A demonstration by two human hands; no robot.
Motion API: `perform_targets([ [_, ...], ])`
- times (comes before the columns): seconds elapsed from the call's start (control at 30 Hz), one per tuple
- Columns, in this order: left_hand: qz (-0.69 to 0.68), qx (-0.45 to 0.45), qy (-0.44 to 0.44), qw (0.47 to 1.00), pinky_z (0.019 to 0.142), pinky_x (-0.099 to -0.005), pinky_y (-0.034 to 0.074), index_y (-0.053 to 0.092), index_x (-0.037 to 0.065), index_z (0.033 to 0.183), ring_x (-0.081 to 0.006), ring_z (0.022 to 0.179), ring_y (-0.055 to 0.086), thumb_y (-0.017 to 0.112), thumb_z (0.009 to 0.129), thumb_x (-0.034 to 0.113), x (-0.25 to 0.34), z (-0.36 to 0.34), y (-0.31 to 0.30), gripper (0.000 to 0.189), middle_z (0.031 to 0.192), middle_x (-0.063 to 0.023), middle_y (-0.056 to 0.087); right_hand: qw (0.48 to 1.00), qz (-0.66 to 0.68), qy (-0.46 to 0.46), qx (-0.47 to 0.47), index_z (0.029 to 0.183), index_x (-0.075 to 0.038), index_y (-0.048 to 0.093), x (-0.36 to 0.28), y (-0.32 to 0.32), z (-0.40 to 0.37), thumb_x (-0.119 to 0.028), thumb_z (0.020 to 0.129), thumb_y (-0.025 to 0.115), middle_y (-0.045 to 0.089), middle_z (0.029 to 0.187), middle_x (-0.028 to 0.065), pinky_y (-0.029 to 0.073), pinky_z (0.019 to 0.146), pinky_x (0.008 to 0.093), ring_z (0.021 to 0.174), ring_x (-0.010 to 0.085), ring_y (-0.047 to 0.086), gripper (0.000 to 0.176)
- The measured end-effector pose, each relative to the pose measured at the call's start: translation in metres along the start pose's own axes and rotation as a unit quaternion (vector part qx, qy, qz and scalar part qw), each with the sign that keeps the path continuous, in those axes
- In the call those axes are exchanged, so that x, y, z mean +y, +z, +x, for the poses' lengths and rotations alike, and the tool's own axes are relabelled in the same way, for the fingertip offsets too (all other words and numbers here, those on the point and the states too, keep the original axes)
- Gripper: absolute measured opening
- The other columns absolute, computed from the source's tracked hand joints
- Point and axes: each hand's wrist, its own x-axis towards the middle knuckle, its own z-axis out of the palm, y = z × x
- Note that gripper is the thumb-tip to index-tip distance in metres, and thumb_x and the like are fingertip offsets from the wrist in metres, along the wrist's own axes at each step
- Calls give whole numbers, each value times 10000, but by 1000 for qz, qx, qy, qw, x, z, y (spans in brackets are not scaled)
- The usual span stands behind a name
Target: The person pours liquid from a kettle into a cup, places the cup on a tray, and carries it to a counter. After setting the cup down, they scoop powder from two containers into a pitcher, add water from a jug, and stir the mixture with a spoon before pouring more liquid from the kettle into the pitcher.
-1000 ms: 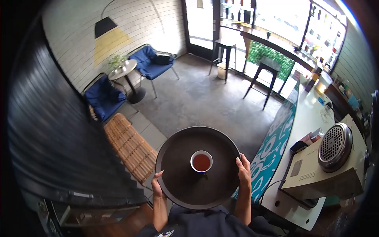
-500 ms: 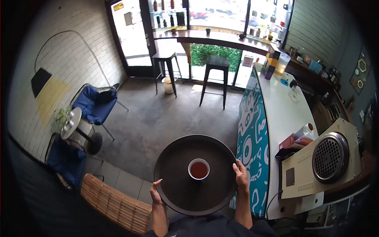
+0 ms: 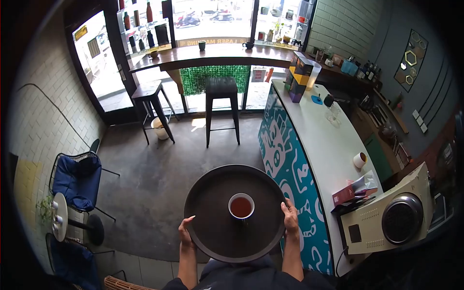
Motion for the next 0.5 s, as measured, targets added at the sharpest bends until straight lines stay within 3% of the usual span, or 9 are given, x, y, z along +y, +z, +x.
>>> perform_targets([
  [0.13,-14,-44,-37,998,805,-354,531,681,18,937,-249,853,656,546,814,218,12,50,23,270,920,-114,692,999,21,-10,23,1158,17,578,-3,16,39,-118,971,464,638,1061,80,456,887,251,954,147,595,257],
  [0.2,1,-38,-43,998,807,-353,530,680,18,937,-249,855,654,547,812,221,22,73,44,273,921,-113,691,998,55,-5,7,1225,39,540,-4,24,63,-72,976,433,635,1094,97,462,884,259,972,149,603,293],
  [0.5,-9,-18,-70,997,793,-343,531,681,16,945,-253,861,650,559,802,233,26,204,109,287,937,-108,688,998,47,-40,9,1210,49,562,-40,58,203,-74,969,455,644,1089,103,466,879,253,962,145,609,290],
])
